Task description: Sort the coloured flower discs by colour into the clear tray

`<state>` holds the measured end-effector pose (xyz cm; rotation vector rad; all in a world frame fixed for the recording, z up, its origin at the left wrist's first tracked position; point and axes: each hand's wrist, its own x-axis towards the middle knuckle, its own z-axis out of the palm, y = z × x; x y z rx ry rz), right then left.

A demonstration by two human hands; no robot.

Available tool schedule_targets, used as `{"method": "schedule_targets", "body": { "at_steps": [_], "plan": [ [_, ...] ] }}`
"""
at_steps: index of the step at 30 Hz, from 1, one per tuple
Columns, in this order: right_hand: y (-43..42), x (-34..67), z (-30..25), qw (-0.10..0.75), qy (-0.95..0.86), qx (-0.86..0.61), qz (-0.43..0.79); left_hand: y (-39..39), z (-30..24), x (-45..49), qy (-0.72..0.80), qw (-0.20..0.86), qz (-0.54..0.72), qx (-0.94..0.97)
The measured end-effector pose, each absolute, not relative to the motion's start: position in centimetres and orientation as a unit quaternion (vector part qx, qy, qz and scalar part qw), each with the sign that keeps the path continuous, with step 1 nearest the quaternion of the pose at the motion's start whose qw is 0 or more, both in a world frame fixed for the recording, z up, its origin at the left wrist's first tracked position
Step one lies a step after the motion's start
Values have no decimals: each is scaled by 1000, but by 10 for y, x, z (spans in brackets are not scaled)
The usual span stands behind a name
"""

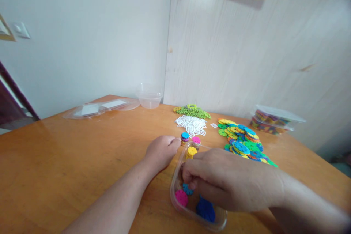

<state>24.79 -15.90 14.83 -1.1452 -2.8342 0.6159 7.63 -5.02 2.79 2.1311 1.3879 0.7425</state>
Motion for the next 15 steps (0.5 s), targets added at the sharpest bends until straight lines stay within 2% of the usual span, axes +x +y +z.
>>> {"method": "schedule_targets", "body": {
  "at_steps": [4,9,15],
  "plan": [
    [-150,253,151,76,-892,-405,186,-52,31,75,498,237,273,788],
    [-115,268,138,181,-839,-500,115,-54,33,75,508,236,272,783],
    [-74,283,104,203,-827,-519,78,-53,29,76,515,242,271,777]
  ]
}}
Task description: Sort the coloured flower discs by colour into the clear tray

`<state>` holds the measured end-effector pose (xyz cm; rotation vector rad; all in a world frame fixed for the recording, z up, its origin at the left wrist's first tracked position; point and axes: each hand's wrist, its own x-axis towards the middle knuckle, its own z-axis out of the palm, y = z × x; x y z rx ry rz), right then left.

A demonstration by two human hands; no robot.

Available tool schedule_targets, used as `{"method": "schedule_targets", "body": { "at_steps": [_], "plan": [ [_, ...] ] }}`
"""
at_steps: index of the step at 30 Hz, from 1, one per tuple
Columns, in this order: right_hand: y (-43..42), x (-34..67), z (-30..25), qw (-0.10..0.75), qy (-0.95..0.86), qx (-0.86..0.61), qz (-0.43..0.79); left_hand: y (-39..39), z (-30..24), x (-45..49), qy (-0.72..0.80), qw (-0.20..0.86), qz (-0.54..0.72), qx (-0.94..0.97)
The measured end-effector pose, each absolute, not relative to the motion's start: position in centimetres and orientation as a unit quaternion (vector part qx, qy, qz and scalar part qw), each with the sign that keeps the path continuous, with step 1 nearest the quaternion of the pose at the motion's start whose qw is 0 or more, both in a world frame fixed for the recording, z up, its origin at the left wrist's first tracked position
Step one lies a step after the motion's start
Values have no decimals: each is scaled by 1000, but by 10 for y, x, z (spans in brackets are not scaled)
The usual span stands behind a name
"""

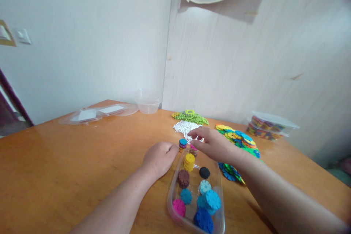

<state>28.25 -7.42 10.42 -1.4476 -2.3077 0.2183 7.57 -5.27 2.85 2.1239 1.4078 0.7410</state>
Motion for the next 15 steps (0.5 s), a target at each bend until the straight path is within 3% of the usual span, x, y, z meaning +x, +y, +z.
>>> {"method": "schedule_targets", "body": {
  "at_steps": [15],
  "plan": [
    [-43,264,104,115,-821,-547,113,-55,31,75,523,244,270,771]
  ]
}}
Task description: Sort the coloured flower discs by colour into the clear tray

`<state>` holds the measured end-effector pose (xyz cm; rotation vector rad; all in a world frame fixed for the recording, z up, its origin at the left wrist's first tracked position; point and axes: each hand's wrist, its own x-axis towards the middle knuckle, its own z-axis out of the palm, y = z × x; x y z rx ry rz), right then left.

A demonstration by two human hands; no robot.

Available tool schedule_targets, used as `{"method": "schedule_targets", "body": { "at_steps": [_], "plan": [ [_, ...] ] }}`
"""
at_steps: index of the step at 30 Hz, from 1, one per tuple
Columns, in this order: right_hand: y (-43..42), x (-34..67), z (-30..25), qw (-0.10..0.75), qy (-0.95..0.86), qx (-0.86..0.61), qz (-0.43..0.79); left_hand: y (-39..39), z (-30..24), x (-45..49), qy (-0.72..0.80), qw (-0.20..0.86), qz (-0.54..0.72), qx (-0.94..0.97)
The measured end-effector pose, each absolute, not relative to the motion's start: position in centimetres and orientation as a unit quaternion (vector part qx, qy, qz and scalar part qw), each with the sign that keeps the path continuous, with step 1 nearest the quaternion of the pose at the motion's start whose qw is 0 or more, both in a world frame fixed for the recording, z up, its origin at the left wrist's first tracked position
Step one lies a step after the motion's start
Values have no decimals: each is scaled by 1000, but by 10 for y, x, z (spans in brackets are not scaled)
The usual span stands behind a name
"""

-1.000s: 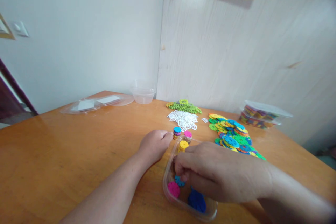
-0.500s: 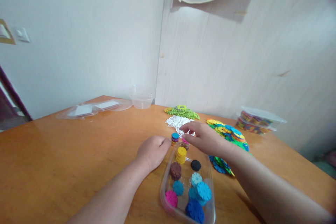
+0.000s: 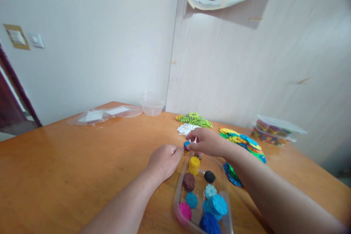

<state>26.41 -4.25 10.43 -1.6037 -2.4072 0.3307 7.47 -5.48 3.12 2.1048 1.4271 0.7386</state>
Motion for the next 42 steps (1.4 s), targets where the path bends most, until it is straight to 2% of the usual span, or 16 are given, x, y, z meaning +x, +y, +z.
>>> {"method": "schedule_targets", "body": {
  "at_steps": [7,17,24,31,42],
  "plan": [
    [-37,262,102,96,-819,-548,142,-55,30,75,523,237,277,770],
    [-81,270,133,160,-827,-522,136,-55,31,76,518,222,278,778],
    [-151,255,149,68,-882,-438,160,-54,33,75,506,221,267,790],
    [-161,248,145,1,-903,-407,137,-52,31,75,507,228,266,787],
    [-158,248,143,-3,-909,-401,114,-52,29,75,501,233,272,788]
  ]
}}
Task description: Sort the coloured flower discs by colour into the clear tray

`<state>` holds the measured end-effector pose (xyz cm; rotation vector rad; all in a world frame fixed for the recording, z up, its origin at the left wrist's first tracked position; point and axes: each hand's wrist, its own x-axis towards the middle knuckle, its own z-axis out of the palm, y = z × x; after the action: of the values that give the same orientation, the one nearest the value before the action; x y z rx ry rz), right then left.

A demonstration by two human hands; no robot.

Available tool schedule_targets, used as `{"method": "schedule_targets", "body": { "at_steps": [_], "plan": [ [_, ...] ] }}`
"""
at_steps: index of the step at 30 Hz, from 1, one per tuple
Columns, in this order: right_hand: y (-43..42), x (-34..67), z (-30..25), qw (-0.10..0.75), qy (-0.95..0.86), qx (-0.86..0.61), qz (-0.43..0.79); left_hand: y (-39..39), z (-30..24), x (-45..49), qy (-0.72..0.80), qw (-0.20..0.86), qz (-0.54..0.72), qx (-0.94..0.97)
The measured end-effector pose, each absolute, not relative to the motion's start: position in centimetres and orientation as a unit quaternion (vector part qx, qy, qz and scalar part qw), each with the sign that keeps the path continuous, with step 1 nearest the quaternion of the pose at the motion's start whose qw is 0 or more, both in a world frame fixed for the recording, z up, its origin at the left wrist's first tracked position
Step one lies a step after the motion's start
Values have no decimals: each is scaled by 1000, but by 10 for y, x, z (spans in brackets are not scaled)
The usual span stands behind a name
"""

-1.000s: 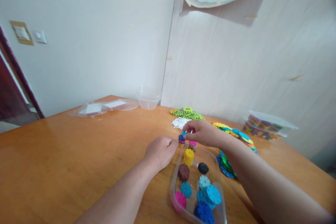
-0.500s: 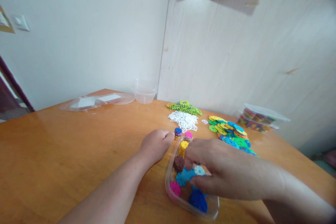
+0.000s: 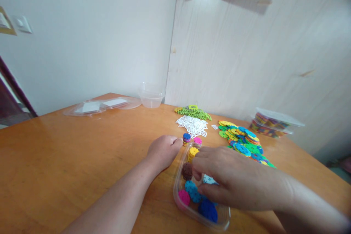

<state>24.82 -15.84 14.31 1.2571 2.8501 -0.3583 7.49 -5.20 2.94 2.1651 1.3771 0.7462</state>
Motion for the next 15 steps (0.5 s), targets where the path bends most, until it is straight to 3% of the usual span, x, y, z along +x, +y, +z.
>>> {"method": "schedule_targets", "body": {
  "at_steps": [15],
  "plan": [
    [-162,236,140,40,909,384,-158,-54,32,76,512,223,263,787]
  ]
}}
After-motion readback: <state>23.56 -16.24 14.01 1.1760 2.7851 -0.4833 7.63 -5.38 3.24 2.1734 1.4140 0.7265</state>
